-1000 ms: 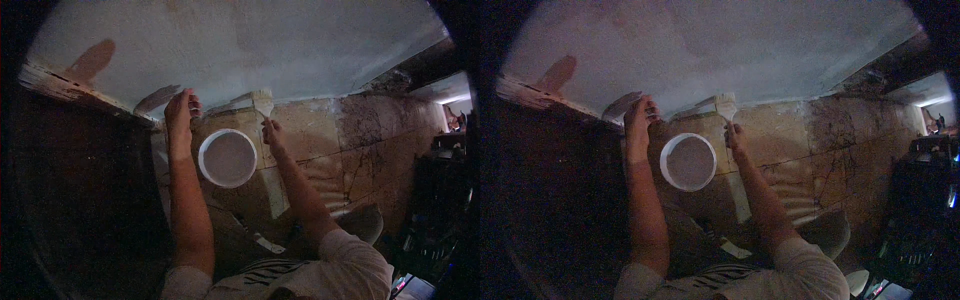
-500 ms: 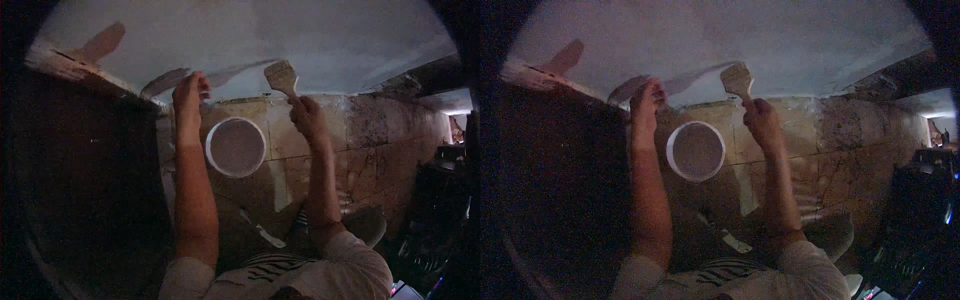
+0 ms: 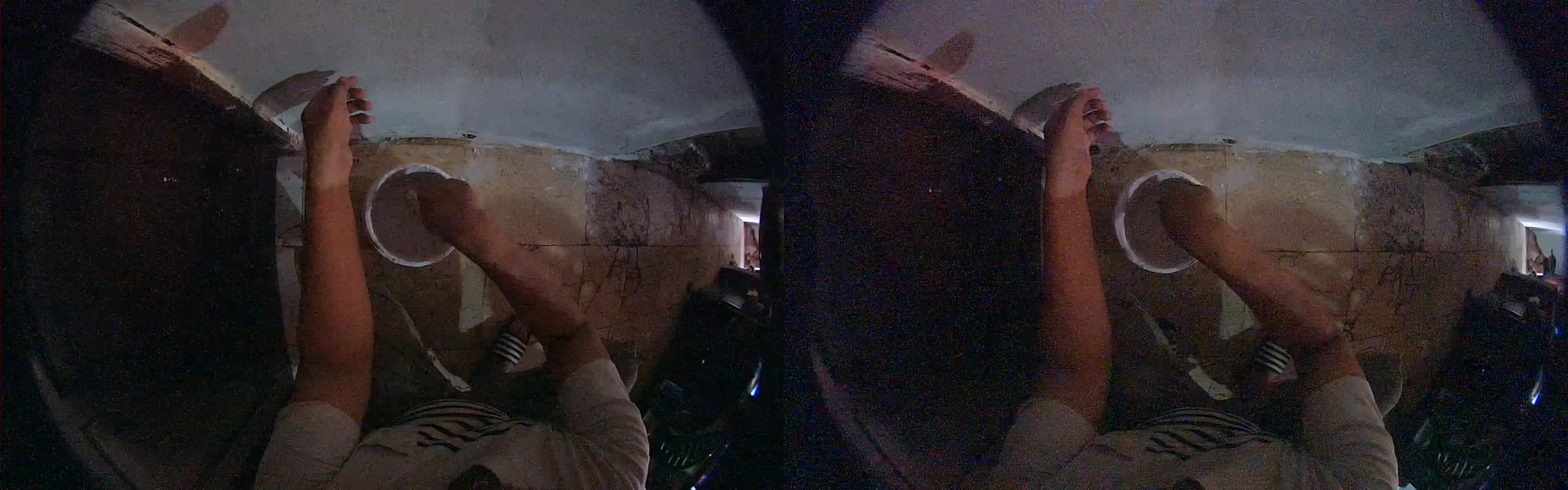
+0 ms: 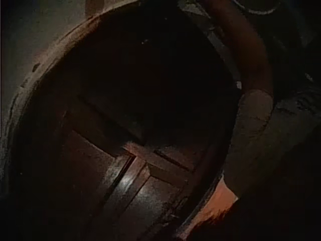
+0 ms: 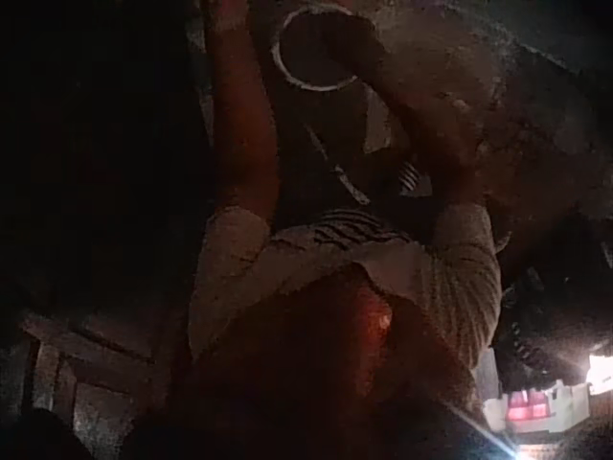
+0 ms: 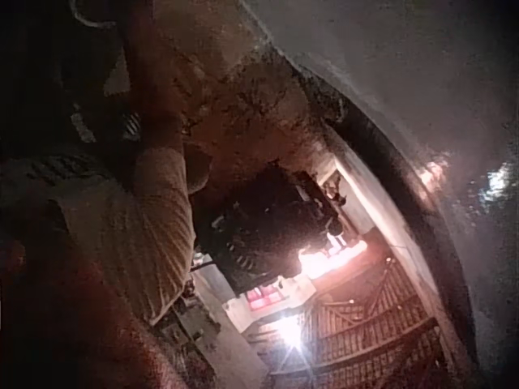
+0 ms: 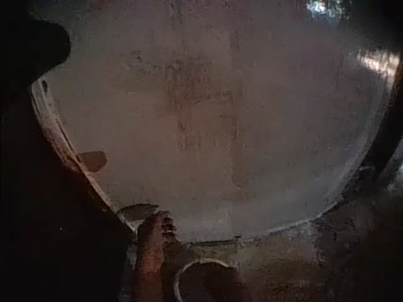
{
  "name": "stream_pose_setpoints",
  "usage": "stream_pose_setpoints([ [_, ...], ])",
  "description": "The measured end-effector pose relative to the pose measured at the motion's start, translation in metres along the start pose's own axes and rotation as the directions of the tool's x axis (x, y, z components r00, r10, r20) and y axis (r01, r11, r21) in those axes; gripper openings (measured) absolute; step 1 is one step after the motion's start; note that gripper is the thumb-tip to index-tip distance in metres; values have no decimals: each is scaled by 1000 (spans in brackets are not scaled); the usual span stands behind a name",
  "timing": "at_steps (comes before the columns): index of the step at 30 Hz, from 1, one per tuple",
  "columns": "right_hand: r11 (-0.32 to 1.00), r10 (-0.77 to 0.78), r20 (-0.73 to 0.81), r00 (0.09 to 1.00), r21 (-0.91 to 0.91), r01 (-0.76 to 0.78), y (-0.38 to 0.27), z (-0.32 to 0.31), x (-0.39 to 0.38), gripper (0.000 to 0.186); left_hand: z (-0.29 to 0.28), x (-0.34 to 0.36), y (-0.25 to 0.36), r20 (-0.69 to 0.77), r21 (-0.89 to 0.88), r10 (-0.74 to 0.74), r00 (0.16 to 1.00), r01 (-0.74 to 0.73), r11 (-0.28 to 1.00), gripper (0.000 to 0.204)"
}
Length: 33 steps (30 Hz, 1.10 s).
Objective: The person paints a wall by dipping a paintbrush into a bucket of paint and applying it to the wall.
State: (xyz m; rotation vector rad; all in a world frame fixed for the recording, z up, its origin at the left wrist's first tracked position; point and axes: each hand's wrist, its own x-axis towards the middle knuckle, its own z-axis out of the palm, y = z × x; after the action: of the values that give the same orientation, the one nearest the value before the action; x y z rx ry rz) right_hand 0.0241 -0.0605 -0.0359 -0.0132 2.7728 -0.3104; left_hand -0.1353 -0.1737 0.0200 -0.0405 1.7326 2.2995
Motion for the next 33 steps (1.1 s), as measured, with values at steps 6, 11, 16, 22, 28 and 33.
stream_pose_setpoints([
  [6, 1000, -3, -38, 999, -16, 3, -15, 30, 25, 28, -4, -2, 4, -2, -15, -33, 999, 33, 999, 22],
  [11, 993, 53, 314, 948, -120, -15, -11, 28, 30, 28, -3, 0, 1, 7, -19, -38, 999, 38, 999, 23],
  [16, 995, 59, 34, 998, 75, -61, -17, 3, 5, 25, -14, 3, 3, -9, -15, -26, 1000, 25, 1000, 23],
  [22, 979, 51, -123, 991, 200, -25, 4, 72, 17, 23, -6, 6, -5, 15, -24, -38, 999, 38, 999, 24],
  [28, 891, 116, -34, 993, 445, -89, -12, 48, 9, 28, -14, 5, 4, -41, 9, -68, 997, 69, 998, 24],
  [33, 717, 240, -337, 910, 694, 68, 2, 55, -9, 33, -7, 4, 3, -31, -12, -84, 996, 84, 996, 23],
])
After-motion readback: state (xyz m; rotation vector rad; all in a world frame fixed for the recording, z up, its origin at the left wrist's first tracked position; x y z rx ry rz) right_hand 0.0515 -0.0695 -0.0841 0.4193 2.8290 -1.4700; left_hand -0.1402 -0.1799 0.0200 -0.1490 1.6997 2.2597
